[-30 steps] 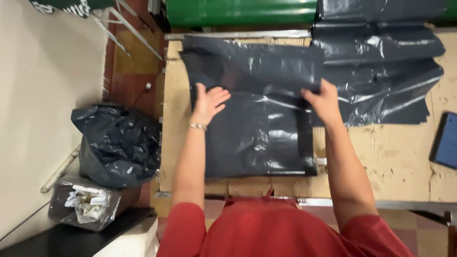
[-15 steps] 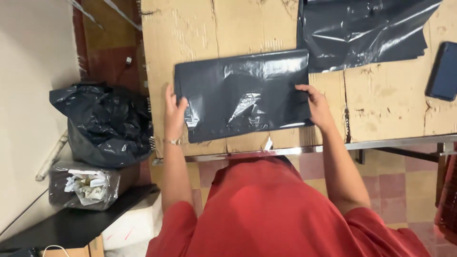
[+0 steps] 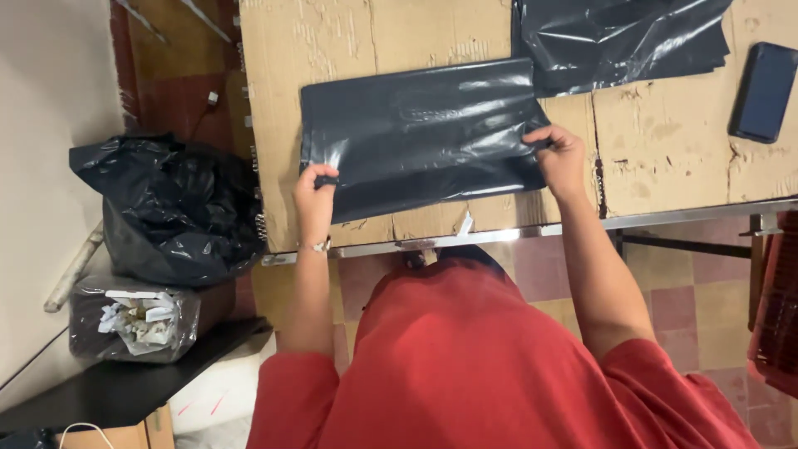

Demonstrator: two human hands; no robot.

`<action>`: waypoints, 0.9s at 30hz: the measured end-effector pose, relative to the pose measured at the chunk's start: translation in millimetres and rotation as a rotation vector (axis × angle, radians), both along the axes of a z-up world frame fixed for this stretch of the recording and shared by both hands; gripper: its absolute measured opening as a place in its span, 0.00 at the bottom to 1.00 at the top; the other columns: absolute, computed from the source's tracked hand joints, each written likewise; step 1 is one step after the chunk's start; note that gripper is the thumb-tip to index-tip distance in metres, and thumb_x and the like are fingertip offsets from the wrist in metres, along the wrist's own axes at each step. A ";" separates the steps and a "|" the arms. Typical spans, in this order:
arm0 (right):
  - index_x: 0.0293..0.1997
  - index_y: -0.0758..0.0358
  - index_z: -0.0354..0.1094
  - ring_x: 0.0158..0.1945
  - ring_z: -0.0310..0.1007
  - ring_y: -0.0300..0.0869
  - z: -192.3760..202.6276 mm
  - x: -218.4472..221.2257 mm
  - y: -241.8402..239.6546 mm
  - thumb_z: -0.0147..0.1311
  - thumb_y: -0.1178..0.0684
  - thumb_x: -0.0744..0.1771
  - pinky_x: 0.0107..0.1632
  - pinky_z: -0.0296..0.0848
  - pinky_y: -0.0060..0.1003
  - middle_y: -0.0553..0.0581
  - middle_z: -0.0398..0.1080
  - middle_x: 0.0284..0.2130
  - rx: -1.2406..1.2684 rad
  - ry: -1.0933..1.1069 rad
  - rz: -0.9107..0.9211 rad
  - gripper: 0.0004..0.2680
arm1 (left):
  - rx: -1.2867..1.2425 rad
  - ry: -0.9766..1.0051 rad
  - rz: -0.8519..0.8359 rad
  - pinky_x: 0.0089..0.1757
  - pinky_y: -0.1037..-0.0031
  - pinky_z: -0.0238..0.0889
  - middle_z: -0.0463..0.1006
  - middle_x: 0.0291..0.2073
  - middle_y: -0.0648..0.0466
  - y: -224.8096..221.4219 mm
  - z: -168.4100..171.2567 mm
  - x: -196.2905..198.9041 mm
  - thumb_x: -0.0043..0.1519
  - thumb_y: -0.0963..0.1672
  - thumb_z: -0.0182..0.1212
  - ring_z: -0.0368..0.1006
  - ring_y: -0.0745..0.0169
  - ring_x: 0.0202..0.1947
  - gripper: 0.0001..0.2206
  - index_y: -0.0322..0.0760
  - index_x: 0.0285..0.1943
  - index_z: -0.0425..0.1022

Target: Folding plastic bags and placing them into a basket

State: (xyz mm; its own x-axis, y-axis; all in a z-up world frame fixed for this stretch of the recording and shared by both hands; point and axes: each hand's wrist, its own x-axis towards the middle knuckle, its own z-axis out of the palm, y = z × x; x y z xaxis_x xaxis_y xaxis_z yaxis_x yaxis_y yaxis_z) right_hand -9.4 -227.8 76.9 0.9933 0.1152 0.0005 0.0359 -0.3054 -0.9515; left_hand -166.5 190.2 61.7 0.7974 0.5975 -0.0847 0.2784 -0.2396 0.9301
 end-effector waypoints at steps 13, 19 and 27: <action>0.53 0.54 0.76 0.73 0.57 0.60 -19.9 -104.7 52.5 0.54 0.60 0.70 0.70 0.58 0.55 0.65 0.65 0.66 -0.926 -0.753 0.159 0.09 | 1.320 -0.096 -0.399 0.57 0.49 0.59 0.76 0.59 0.55 -23.5 -28.8 -73.9 0.62 0.51 0.63 0.65 0.50 0.68 0.12 0.53 0.52 0.77; 0.69 0.64 0.60 0.72 0.58 0.58 -43.4 -147.8 121.1 0.42 0.56 0.70 0.73 0.52 0.57 0.68 0.64 0.65 -0.772 -0.767 0.657 0.17 | 1.244 -0.072 -1.089 0.25 0.61 0.65 0.72 0.19 0.59 -69.0 9.9 -56.9 0.59 0.48 0.55 0.73 0.54 0.22 0.08 0.51 0.26 0.72; 0.48 0.64 0.76 0.49 0.78 0.42 -83.8 -162.8 42.4 0.55 0.58 0.69 0.58 0.73 0.47 0.56 0.80 0.39 0.175 0.177 0.394 0.06 | -0.436 0.478 -0.963 0.45 0.68 0.74 0.83 0.45 0.42 -38.4 -40.5 102.7 0.70 0.52 0.43 0.83 0.50 0.46 0.24 0.31 0.64 0.71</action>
State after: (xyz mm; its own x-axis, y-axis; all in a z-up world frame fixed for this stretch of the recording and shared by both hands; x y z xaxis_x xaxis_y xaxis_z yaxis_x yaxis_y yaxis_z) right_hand -172.2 -185.4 -6.9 0.8603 0.4974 -0.1116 -0.0502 -0.1351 -0.9896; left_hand -63.8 151.8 21.1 0.7373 -0.3937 -0.5490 0.5001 -0.2283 0.8354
